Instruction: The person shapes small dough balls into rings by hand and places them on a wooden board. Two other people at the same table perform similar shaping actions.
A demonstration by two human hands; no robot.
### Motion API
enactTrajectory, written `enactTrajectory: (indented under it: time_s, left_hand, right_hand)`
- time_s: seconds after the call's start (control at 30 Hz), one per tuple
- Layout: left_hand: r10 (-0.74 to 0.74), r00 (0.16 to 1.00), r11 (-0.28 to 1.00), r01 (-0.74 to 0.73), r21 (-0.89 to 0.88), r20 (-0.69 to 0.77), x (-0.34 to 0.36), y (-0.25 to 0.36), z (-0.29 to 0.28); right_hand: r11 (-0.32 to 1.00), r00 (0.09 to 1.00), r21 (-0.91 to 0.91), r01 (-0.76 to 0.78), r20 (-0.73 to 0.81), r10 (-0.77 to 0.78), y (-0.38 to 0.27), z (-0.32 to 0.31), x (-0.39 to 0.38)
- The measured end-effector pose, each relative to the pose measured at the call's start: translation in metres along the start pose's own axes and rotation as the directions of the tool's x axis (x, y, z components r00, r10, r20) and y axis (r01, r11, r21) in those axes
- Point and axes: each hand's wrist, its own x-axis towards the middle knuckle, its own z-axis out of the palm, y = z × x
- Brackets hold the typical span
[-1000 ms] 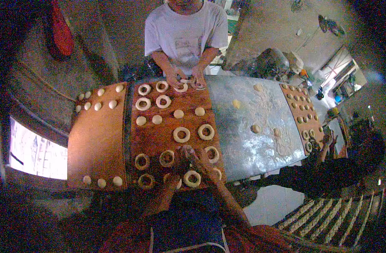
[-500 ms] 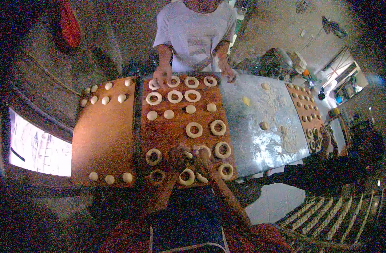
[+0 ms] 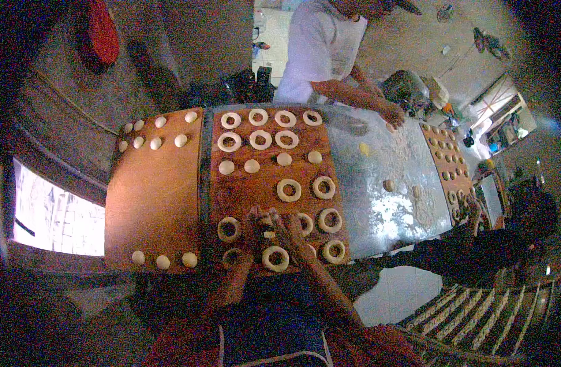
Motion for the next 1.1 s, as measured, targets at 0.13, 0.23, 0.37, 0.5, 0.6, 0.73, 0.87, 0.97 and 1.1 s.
enactTrajectory:
  time_s: [0.13,0.23,0.37,0.5,0.6,0.73,0.87,0.97,1.1]
  left_hand:
    - [0.037,0.998,0.988,-0.027,0.151,-0.059,0.014,0.034,-0.012]
    - [0.101,0.993,0.925,-0.068,0.373,-0.068,0.047,0.065,-0.013]
    - [0.121,0.993,0.597,-0.06,0.8,-0.016,0.096,0.082,-0.005]
    - [0.246,0.969,0.223,-0.083,0.971,0.026,0.101,0.088,0.0]
    - [0.323,0.941,0.263,-0.187,0.947,0.096,0.085,0.096,0.004]
    - [0.369,0.925,0.229,-0.181,0.956,0.087,0.076,0.099,0.007]
    - [0.418,0.904,0.19,-0.181,0.965,0.088,0.078,0.097,0.011]
    - [0.415,0.901,0.137,-0.202,0.97,0.129,0.073,0.103,0.02]
    - [0.424,0.896,0.08,-0.184,0.98,0.134,0.059,0.111,0.043]
  right_hand:
    - [0.964,0.939,0.263,0.043,-0.339,0.051,-0.033,0.038,0.014]
    - [0.98,0.943,0.142,0.142,-0.319,-0.09,-0.058,0.025,0.029]
    - [0.916,0.987,-0.38,0.129,-0.039,-0.155,-0.082,-0.02,0.072]
    - [0.734,0.826,-0.677,-0.049,-0.44,-0.351,-0.054,0.0,0.052]
    - [0.859,0.873,-0.508,-0.068,-0.447,-0.195,-0.019,-0.021,-0.006]
    - [0.914,0.796,-0.374,-0.16,-0.596,-0.104,0.02,-0.08,-0.062]
    - [0.839,0.562,-0.436,-0.326,-0.803,-0.199,0.07,-0.188,-0.102]
    - [0.697,0.282,-0.539,-0.474,-0.842,-0.46,0.112,-0.272,-0.098]
    - [0.593,0.361,-0.621,-0.513,-0.783,-0.507,0.144,-0.344,-0.092]
